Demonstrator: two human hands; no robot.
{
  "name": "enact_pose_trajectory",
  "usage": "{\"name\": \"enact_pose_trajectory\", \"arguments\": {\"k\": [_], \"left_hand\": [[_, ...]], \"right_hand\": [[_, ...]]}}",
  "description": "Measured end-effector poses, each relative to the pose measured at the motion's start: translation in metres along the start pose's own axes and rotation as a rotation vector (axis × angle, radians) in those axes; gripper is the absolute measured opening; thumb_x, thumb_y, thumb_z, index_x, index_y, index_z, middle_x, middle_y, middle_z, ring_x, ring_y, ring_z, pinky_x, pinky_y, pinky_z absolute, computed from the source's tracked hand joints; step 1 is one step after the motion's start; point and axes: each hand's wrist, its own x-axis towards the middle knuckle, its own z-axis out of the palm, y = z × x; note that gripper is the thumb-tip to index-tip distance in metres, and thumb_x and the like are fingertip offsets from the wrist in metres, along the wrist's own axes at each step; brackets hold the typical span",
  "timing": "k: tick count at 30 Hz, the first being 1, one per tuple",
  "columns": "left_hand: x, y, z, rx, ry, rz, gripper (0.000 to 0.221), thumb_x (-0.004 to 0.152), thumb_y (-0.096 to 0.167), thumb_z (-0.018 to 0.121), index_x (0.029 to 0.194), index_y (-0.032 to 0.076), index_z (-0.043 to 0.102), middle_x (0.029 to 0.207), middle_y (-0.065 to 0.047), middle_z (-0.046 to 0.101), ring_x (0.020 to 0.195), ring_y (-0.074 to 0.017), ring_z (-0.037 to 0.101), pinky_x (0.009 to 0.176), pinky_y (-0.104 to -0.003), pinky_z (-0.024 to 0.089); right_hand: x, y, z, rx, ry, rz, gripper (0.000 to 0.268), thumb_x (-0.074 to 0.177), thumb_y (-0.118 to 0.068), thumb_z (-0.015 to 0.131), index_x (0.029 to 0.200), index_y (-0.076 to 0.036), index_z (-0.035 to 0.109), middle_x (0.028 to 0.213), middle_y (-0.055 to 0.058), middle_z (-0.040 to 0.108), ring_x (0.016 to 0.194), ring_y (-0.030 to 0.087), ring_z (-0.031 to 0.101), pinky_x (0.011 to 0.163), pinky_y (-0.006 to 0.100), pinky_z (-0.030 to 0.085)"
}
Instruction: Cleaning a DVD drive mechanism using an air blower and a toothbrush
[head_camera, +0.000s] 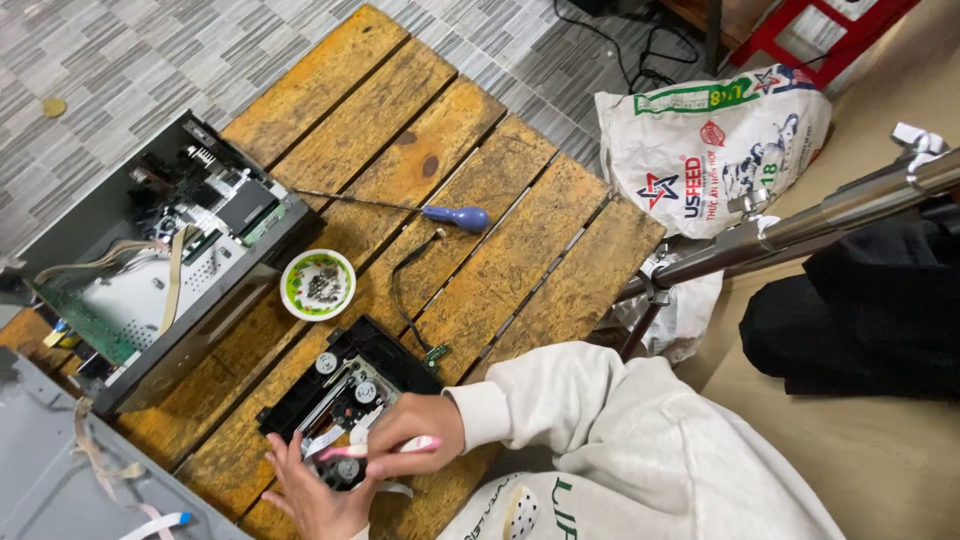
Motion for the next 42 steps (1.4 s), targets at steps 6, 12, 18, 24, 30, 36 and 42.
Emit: {"name": "enact_pose_trajectory", "arguments": {"k": [6, 12, 18, 24, 30, 36, 42], "left_hand": [[-0.001, 0.001, -0.002, 0.032, -0.034, -0.041, 0.132, 0.044, 0.055, 0.085, 0.151, 0.006, 0.026, 0.168, -0.016, 0.009, 0.154, -0.0359, 0.009, 0.114, -0.074, -0.002], [-0.004, -0.008, 0.006, 0.016, 0.040, 0.031, 0.125, 0.046, 0.048, 0.088, 0.149, 0.005, 0.031, 0.167, -0.018, 0.015, 0.153, -0.0408, 0.014, 0.112, -0.077, 0.003], [-0.001, -0.014, 0.009, 0.034, 0.019, 0.002, 0.130, 0.046, 0.061, 0.084, 0.151, 0.008, 0.029, 0.168, -0.014, 0.013, 0.153, -0.0400, 0.012, 0.113, -0.074, 0.002], [-0.002, -0.005, 0.003, 0.039, -0.011, -0.007, 0.133, 0.044, 0.056, 0.093, 0.150, 0.008, 0.030, 0.168, -0.017, 0.012, 0.154, -0.0395, 0.010, 0.114, -0.073, -0.002], [0.000, -0.011, 0.007, 0.051, -0.021, 0.002, 0.134, 0.043, 0.061, 0.089, 0.151, 0.012, 0.028, 0.168, -0.016, 0.009, 0.153, -0.0407, 0.011, 0.114, -0.074, -0.002], [-0.003, -0.006, 0.004, 0.070, -0.012, -0.024, 0.132, 0.047, 0.071, 0.086, 0.153, 0.018, 0.027, 0.169, -0.010, 0.010, 0.153, -0.0369, 0.011, 0.115, -0.071, 0.001], [-0.002, -0.015, 0.012, 0.124, -0.013, -0.010, 0.139, 0.042, 0.069, 0.092, 0.153, 0.017, 0.025, 0.169, -0.010, 0.007, 0.152, -0.0369, 0.015, 0.115, -0.071, 0.000]], "right_hand": [[-0.005, 0.006, -0.002, -0.004, 0.103, -0.039, 0.037, 0.109, -0.026, 0.045, 0.084, -0.007, 0.065, 0.061, 0.001, 0.061, 0.042, 0.006, 0.052, 0.031, 0.016, 0.033], [-0.014, 0.014, 0.005, -0.047, 0.044, -0.129, 0.038, 0.109, -0.022, 0.043, 0.080, -0.007, 0.060, 0.057, 0.002, 0.055, 0.041, 0.008, 0.050, 0.032, 0.018, 0.035], [0.006, -0.026, -0.016, -0.088, 0.036, -0.071, 0.042, 0.109, -0.026, 0.043, 0.080, -0.007, 0.065, 0.065, 0.005, 0.063, 0.049, 0.013, 0.056, 0.040, 0.022, 0.040], [0.009, -0.033, -0.031, 0.092, -0.059, -0.074, 0.043, 0.108, -0.025, 0.042, 0.071, -0.009, 0.057, 0.059, 0.002, 0.052, 0.046, 0.013, 0.047, 0.044, 0.024, 0.035], [0.008, -0.027, -0.026, 0.173, -0.161, -0.044, 0.040, 0.107, -0.025, 0.045, 0.074, -0.008, 0.062, 0.064, 0.006, 0.062, 0.051, 0.015, 0.058, 0.045, 0.024, 0.043], [0.000, -0.021, -0.064, 0.231, -0.023, 0.025, 0.048, 0.108, -0.027, 0.044, 0.070, -0.006, 0.065, 0.057, 0.004, 0.059, 0.045, 0.012, 0.052, 0.043, 0.022, 0.039], [0.011, -0.028, -0.073, 0.157, -0.220, 0.096, 0.034, 0.108, -0.026, 0.046, 0.095, -0.005, 0.070, 0.082, 0.006, 0.070, 0.062, 0.013, 0.061, 0.057, 0.024, 0.047]]}}
